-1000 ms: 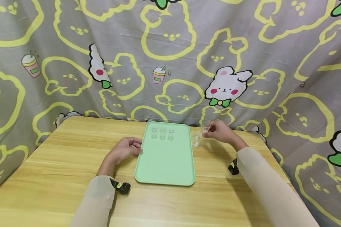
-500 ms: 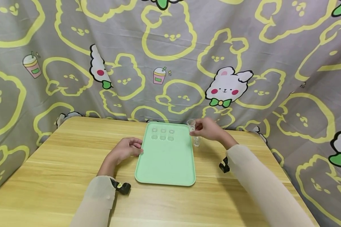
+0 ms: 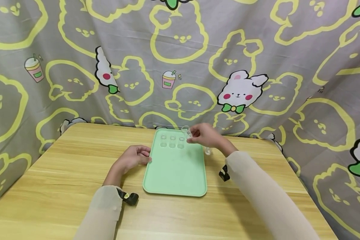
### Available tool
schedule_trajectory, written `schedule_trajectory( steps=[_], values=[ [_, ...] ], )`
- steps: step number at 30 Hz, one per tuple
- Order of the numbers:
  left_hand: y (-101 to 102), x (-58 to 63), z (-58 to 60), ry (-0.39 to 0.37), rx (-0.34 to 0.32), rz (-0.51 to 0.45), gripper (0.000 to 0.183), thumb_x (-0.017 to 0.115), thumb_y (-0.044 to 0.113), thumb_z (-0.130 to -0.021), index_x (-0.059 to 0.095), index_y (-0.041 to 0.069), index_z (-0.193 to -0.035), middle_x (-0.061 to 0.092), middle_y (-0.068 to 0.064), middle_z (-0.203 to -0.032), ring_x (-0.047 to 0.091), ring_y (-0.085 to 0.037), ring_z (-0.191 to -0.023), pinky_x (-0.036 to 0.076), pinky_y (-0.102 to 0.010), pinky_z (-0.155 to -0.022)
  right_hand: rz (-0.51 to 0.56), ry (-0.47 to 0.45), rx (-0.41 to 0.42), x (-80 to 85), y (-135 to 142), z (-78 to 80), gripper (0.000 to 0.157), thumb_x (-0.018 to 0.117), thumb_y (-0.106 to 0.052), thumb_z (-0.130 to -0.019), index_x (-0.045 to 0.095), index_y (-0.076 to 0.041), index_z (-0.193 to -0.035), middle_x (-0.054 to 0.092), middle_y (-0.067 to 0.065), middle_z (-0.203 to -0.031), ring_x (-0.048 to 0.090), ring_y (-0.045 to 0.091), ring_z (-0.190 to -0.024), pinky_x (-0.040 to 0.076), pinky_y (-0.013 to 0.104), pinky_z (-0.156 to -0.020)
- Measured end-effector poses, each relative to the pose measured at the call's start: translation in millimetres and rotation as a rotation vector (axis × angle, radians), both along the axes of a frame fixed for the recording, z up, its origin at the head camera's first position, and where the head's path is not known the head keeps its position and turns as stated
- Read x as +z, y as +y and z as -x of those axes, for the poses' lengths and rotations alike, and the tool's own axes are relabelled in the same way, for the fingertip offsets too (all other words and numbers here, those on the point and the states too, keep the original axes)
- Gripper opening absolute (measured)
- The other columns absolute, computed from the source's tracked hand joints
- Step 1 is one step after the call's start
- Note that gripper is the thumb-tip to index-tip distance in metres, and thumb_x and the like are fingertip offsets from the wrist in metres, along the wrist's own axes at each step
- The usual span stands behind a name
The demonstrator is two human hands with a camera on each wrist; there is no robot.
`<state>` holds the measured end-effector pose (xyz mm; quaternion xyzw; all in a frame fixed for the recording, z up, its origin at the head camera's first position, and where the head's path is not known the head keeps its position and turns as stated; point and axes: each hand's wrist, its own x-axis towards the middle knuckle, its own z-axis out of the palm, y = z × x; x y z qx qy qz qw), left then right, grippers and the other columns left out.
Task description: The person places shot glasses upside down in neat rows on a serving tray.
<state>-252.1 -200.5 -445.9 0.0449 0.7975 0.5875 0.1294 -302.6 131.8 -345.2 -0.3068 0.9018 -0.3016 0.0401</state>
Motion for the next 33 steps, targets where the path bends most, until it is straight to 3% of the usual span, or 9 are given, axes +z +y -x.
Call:
schedule_trajectory(
  steps=[9, 24, 33],
  values=[
    [1, -0.5, 0.9, 0.002, -0.005, 0.002, 0.048, 0.077, 0.006, -0.089, 0.059, -0.006, -0.131, 0.060, -0.014, -0.109, 0.062, -0.021, -0.089, 0.058, -0.031, -0.078, -0.031, 0.007, 0.000, -3.7, -25, 2.3, 0.034, 0.082, -0.024, -0.090, 0.075, -0.002, -0.115, 0.072, 0.003, -0.098, 0.065, 0.017, -0.089, 0.056, 0.035, -0.084],
    [-1, -0.7, 2.1, -0.003, 0.003, 0.001, 0.046, 0.075, 0.003, -0.089, 0.059, -0.005, -0.131, 0.060, -0.014, -0.108, 0.062, -0.022, -0.089, 0.058, -0.031, -0.078, 0.005, -0.008, 0.045, -14.9, -54, 6.6, 0.030, 0.080, -0.024, -0.092, 0.075, -0.005, -0.115, 0.073, 0.003, -0.100, 0.069, 0.013, -0.089, 0.058, 0.030, -0.082],
    [-1, -1.3, 2.8, -0.013, 0.005, -0.002, 0.046, 0.075, 0.004, -0.089, 0.059, -0.005, -0.131, 0.060, -0.014, -0.109, 0.063, -0.022, -0.090, 0.058, -0.031, -0.079, 0.024, -0.045, 0.050, -27.2, -63, 6.4, 0.032, 0.080, -0.024, -0.092, 0.074, -0.002, -0.114, 0.074, 0.003, -0.098, 0.069, 0.013, -0.088, 0.057, 0.029, -0.079]
  ],
)
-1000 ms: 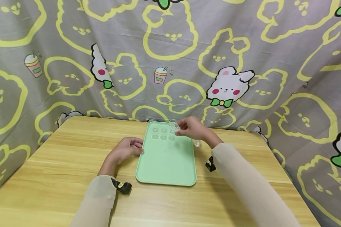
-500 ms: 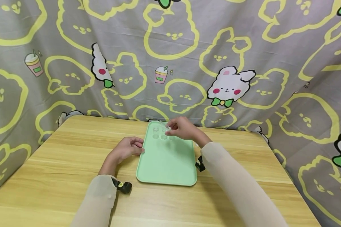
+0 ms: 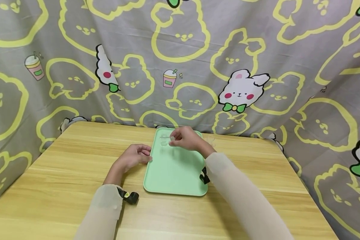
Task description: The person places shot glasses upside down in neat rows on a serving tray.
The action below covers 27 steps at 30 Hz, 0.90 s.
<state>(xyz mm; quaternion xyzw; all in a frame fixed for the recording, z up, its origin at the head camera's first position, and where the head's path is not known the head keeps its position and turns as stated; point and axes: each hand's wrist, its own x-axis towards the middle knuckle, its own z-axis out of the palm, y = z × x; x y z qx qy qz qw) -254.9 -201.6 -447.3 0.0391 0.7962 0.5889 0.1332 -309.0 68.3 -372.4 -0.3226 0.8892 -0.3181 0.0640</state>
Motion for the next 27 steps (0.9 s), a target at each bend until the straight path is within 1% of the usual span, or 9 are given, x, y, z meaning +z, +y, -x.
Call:
schedule_trajectory(
  steps=[5, 12, 17, 22, 27],
  values=[
    [0, 0.3, -0.7, 0.001, -0.006, -0.005, 0.047, 0.075, 0.004, -0.089, 0.058, -0.005, -0.132, 0.060, -0.014, -0.109, 0.063, -0.021, -0.090, 0.058, -0.032, -0.079, -0.004, -0.013, -0.004, -6.0, -4, -1.2, 0.032, 0.080, -0.023, -0.092, 0.074, -0.002, -0.115, 0.075, 0.003, -0.097, 0.070, 0.012, -0.088, 0.057, 0.028, -0.078],
    [0, 0.7, -0.6, -0.001, -0.009, -0.004, 0.048, 0.075, 0.006, -0.090, 0.058, -0.005, -0.133, 0.060, -0.014, -0.110, 0.063, -0.021, -0.090, 0.058, -0.031, -0.079, -0.008, 0.014, -0.004, -9.6, -9, -1.7, 0.031, 0.080, -0.022, -0.092, 0.074, -0.002, -0.115, 0.075, 0.003, -0.096, 0.069, 0.011, -0.086, 0.057, 0.026, -0.079],
    [1, 0.6, -0.3, 0.000, -0.014, -0.007, 0.049, 0.075, 0.006, -0.090, 0.057, -0.005, -0.134, 0.060, -0.014, -0.110, 0.064, -0.021, -0.090, 0.058, -0.032, -0.079, 0.008, 0.027, -0.005, -10.3, -10, -2.7, 0.029, 0.080, -0.021, -0.091, 0.075, -0.003, -0.112, 0.074, 0.002, -0.093, 0.069, 0.010, -0.084, 0.057, 0.026, -0.078],
    [1, 0.8, -0.4, -0.004, -0.009, -0.009, 0.048, 0.075, 0.005, -0.090, 0.057, -0.005, -0.133, 0.060, -0.014, -0.109, 0.064, -0.021, -0.090, 0.058, -0.031, -0.079, 0.010, 0.051, -0.007, -14.6, -13, -2.3, 0.028, 0.081, -0.020, -0.090, 0.076, -0.003, -0.111, 0.074, 0.002, -0.092, 0.068, 0.010, -0.082, 0.056, 0.025, -0.078],
    [1, 0.1, -0.3, -0.005, -0.009, -0.021, 0.047, 0.075, 0.002, -0.089, 0.058, -0.005, -0.132, 0.060, -0.014, -0.108, 0.064, -0.021, -0.090, 0.058, -0.030, -0.079, -0.028, 0.071, -0.016, -17.3, -17, -3.8, 0.026, 0.081, -0.020, -0.090, 0.076, -0.005, -0.111, 0.074, 0.003, -0.095, 0.067, 0.012, -0.086, 0.056, 0.026, -0.080]
  ],
)
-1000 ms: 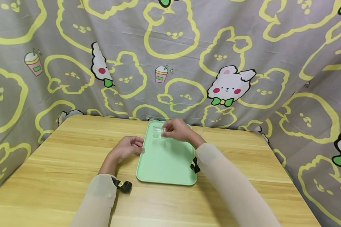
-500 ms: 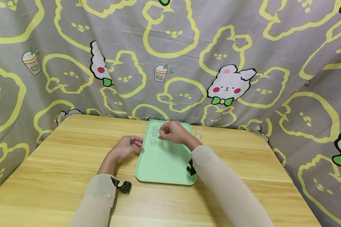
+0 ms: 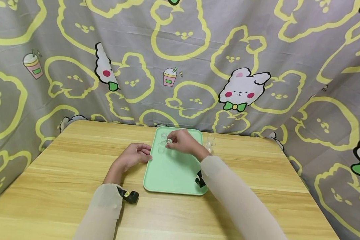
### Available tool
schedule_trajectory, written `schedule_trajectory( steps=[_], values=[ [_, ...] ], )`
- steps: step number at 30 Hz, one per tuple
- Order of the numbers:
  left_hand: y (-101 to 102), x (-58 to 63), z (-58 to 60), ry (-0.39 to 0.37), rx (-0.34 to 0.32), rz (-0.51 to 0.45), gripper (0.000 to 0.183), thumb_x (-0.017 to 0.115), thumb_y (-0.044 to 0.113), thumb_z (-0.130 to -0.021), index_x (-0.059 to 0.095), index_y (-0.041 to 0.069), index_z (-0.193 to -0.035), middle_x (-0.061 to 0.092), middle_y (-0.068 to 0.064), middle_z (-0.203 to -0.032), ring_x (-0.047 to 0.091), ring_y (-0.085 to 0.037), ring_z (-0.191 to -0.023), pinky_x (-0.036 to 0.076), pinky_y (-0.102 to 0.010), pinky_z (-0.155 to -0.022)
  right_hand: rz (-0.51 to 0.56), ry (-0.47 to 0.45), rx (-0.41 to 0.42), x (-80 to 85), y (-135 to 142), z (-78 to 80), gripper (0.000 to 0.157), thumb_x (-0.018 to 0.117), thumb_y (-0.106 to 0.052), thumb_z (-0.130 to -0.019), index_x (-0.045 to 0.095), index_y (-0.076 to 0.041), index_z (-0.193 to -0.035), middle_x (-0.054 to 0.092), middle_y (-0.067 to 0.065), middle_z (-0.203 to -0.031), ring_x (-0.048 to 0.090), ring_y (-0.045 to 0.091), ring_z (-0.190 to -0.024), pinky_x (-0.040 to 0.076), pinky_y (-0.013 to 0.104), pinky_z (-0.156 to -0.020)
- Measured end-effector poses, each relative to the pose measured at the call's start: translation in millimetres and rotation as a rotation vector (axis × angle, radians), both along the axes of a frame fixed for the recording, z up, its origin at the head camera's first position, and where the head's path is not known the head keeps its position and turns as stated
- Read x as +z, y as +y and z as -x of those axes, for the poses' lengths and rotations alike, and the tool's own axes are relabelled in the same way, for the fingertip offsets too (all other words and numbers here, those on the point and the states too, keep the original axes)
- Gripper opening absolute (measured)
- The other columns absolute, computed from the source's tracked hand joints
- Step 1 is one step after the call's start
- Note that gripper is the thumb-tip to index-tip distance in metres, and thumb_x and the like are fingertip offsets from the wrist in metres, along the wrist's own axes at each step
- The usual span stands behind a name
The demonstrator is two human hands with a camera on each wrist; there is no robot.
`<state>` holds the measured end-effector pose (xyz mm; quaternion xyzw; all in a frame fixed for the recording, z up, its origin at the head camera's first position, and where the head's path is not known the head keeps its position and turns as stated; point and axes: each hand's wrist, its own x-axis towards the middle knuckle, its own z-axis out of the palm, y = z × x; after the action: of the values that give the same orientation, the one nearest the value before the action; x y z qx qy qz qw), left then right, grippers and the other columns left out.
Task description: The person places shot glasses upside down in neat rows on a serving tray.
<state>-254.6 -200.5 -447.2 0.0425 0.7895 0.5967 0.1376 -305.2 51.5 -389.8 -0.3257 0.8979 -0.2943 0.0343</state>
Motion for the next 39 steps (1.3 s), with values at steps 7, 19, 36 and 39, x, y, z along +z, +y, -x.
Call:
schedule_trajectory(
  steps=[7, 19, 36, 39],
  values=[
    [0, 0.2, -0.4, 0.008, -0.003, -0.006, 0.047, 0.074, 0.002, -0.088, 0.058, -0.006, -0.131, 0.060, -0.014, -0.108, 0.064, -0.022, -0.091, 0.058, -0.030, -0.079, -0.041, 0.021, -0.023, 1.4, -6, -2.9, 0.030, 0.080, -0.020, -0.091, 0.074, -0.004, -0.116, 0.074, 0.005, -0.100, 0.067, 0.016, -0.092, 0.056, 0.029, -0.084],
    [0, -1.3, 0.7, 0.004, -0.007, -0.011, 0.047, 0.074, 0.002, -0.088, 0.057, -0.006, -0.132, 0.061, -0.015, -0.109, 0.064, -0.021, -0.092, 0.059, -0.031, -0.080, -0.014, 0.042, -0.053, -2.1, -14, -5.3, 0.026, 0.081, -0.016, -0.090, 0.071, -0.005, -0.111, 0.071, 0.006, -0.095, 0.066, 0.018, -0.089, 0.056, 0.033, -0.081],
    [-2, -0.1, -0.1, 0.005, -0.006, -0.003, 0.046, 0.075, 0.002, -0.089, 0.058, -0.006, -0.131, 0.061, -0.015, -0.108, 0.064, -0.022, -0.091, 0.058, -0.031, -0.080, -0.032, 0.077, -0.050, -7.0, -23, -4.8, 0.026, 0.082, -0.018, -0.089, 0.073, -0.006, -0.110, 0.072, 0.007, -0.093, 0.065, 0.015, -0.084, 0.055, 0.031, -0.078],
    [-2, 0.0, -0.1, 0.007, -0.006, -0.007, 0.046, 0.074, 0.002, -0.088, 0.058, -0.006, -0.131, 0.061, -0.015, -0.108, 0.064, -0.022, -0.091, 0.059, -0.031, -0.080, -0.031, 0.075, -0.058, -8.0, -24, -4.2, 0.025, 0.082, -0.019, -0.089, 0.073, -0.007, -0.110, 0.071, 0.004, -0.091, 0.064, 0.014, -0.083, 0.055, 0.030, -0.076]
  ],
)
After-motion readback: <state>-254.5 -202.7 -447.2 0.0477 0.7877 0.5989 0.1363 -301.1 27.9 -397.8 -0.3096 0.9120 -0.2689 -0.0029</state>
